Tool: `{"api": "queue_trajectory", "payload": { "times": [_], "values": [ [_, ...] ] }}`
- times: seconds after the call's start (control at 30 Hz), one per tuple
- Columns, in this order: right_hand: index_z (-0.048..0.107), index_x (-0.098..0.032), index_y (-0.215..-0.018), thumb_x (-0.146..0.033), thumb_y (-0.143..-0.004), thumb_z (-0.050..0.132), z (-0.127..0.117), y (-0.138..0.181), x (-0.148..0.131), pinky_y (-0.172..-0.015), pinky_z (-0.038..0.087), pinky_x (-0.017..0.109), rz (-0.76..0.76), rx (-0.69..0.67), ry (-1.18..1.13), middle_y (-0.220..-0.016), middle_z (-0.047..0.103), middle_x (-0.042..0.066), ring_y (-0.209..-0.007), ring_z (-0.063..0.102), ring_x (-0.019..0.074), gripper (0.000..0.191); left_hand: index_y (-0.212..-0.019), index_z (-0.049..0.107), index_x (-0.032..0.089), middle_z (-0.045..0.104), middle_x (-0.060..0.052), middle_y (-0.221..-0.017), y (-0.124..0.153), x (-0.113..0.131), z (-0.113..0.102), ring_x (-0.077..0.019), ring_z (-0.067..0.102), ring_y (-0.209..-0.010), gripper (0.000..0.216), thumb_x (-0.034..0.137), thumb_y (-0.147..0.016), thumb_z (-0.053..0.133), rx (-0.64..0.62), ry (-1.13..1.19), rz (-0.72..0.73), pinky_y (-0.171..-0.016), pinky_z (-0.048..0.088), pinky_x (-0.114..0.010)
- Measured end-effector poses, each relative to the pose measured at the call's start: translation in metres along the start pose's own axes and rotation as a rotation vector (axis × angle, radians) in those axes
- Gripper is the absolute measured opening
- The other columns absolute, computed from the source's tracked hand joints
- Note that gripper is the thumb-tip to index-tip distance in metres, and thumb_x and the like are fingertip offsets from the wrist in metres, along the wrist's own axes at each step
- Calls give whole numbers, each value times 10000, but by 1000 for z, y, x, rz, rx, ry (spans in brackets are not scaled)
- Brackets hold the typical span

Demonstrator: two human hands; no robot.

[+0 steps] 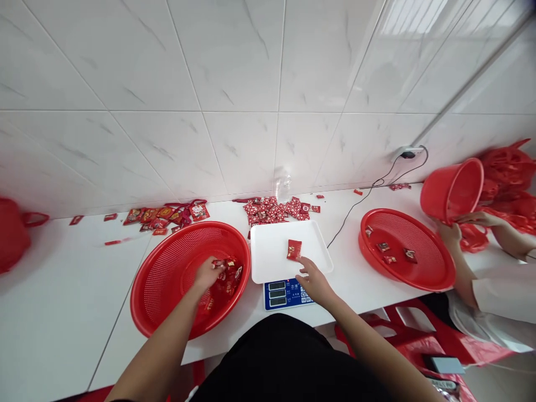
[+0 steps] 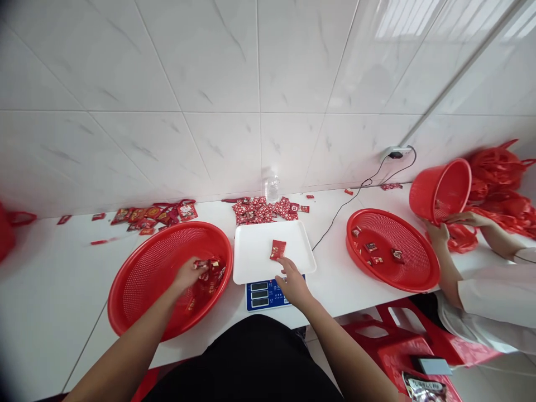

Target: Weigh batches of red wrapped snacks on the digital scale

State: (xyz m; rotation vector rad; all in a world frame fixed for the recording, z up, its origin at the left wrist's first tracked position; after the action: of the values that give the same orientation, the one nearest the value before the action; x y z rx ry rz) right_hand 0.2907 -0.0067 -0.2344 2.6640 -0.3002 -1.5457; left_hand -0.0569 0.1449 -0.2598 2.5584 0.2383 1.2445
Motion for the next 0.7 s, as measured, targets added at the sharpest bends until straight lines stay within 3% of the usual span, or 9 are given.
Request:
{"api": "queue_trajectory", "payload": {
  "times": [0.1,0.17,0.23,0.33,0.43,0.5,0.6,0.7],
  "values": [
    [471,-296,-1314,-243,-834,494,-2,1,-4,-803,563,348,-5,1,-14,-1386,430,50,-980,607,168,484,-881,531,179,607,-28,-783,2,26,-14,-186,595,-711,394,459,-655,691,47,107,30,-587,423,-255],
    [487,-292,-1298,-241,-833,495,-3,0,-6,-807,562,351,-3,13,-32,-1355,460,50,-977,608,169,468,-945,531,176,614,-38,-849,10,52,-5,-164,594,-686,458,494,-662,699,2,257,64,-539,422,-237],
    [502,-294,-1281,-236,-829,499,-4,-1,-7,-794,563,349,-1,32,-50,-1330,484,49,-970,612,171,456,-952,537,177,622,-48,-893,21,80,23,-153,602,-690,472,476,-645,735,-116,388,94,-534,437,-228],
    [515,-289,-1262,-222,-820,502,-5,-4,-7,-764,566,337,0,48,-54,-1310,499,51,-959,614,171,447,-948,533,185,620,-36,-888,36,114,73,-127,580,-640,434,438,-657,732,-239,406,152,-505,432,-216],
    [518,-282,-1255,-210,-815,505,-5,-7,-5,-757,567,328,-7,54,-51,-1307,500,51,-961,612,169,447,-898,526,190,584,5,-762,44,129,117,-117,544,-568,395,436,-659,722,-324,363,189,-490,433,-225],
    [514,-280,-1260,-205,-813,508,-6,-8,-3,-754,567,324,-10,64,-57,-1310,498,52,-967,612,168,453,-879,528,195,565,23,-712,44,132,133,-116,524,-543,377,434,-657,718,-342,349,200,-498,433,-235],
    [508,-277,-1269,-209,-816,511,-4,-8,-1,-761,566,321,-7,67,-64,-1313,498,51,-976,612,168,458,-844,544,195,573,19,-721,40,135,136,-131,536,-604,337,404,-649,721,-320,337,230,-561,438,-245],
    [511,-279,-1267,-213,-816,518,0,-7,-2,-768,563,323,1,52,-67,-1320,496,51,-976,614,169,456,-812,555,188,585,0,-759,38,140,125,-158,556,-724,295,367,-649,723,-273,327,263,-659,446,-258]
  ]
}}
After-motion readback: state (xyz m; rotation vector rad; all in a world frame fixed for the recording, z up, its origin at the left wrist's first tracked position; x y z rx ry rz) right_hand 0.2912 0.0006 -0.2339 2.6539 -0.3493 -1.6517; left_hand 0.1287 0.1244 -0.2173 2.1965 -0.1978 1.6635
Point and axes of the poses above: each hand's wrist, its own y-axis away from the middle knuckle, its own z-axis out of the palm, x = y × z, the point moved 10 cm from there along -y, towards the middle knuckle
